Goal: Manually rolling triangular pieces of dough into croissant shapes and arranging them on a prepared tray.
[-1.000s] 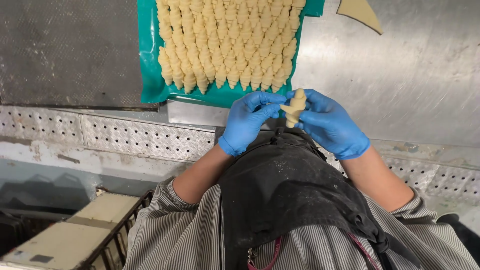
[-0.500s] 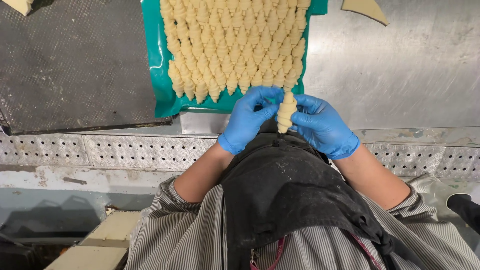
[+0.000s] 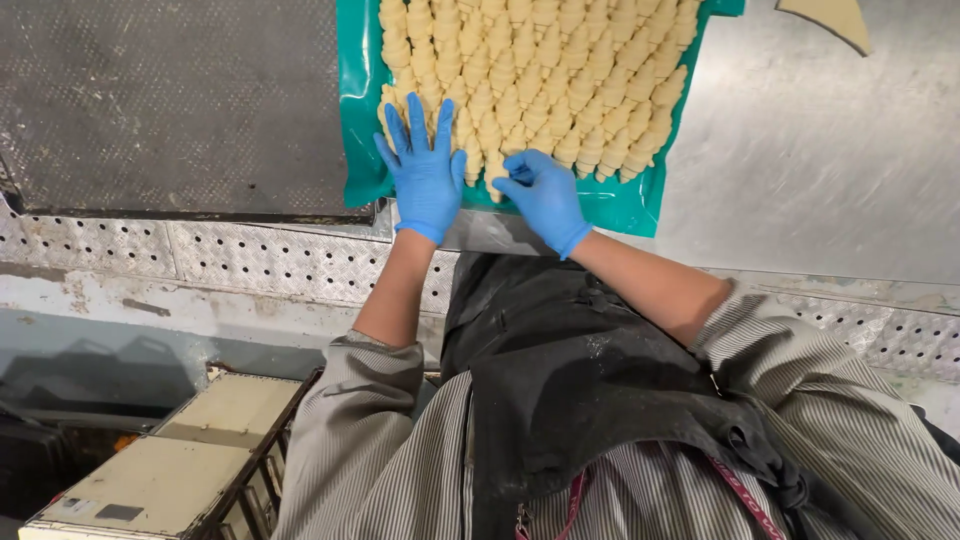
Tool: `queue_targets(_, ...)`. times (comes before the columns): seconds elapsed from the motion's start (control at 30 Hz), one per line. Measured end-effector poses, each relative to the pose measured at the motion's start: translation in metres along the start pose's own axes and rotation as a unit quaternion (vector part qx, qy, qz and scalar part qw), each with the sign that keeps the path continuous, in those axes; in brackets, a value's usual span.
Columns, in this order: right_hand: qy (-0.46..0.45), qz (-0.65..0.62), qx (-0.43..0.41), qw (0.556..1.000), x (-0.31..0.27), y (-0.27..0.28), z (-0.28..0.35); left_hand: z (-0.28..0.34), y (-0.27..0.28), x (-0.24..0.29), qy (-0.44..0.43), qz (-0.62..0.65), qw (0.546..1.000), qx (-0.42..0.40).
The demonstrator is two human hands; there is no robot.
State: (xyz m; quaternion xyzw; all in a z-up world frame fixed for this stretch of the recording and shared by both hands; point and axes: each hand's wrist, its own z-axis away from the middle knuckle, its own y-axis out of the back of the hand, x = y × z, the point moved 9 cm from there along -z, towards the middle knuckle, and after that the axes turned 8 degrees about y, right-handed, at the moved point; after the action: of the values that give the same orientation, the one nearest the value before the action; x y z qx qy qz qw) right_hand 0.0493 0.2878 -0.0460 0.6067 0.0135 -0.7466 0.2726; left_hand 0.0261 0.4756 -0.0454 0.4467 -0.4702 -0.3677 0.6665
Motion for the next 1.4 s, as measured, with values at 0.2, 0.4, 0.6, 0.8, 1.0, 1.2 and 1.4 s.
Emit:
queue_targets(0.2,0.094,0.084,0.076,0.989,-0.010,-0.003,-0.007,0.006,0.022,0.029,0.045,0.033,0.998,0.037)
queue_targets(0.4,0.141,0.115,-0.043,0.982,-0.020,0.024,-0.015,-0.002,-0.009,0.064,0.020,-0.022,0.999,0.029)
queue_targets(0.6,0.024,0.033,0.097,0.994,-0.014,0.195,0.009,0.001,-0.005,0.072,0.046,-0.039,0.998,0.001)
queue_targets(0.8,-0.073,-0.049,0.232,0.969,0.047,0.303,0.099,-0.027,0.019,0.220,-0.182,0.121,0.974,0.063)
queue_targets(1.0,-0.132,-0.081,0.224,0.962,0.084,0.322,0.172,-0.143,-0.129,0.396,-0.305,0.111,0.944,-0.065)
queue_targets(1.2,-0.119,-0.042,0.242,0.962,0.117,0.381,0.224,-0.205,-0.164,0.456,-0.279,0.026,0.956,-0.092)
queue_targets(1.4,-0.132,-0.050,0.207,0.968,0.161,0.457,0.238,-0.173,-0.101,0.496,-0.178,-0.176,0.967,-0.047)
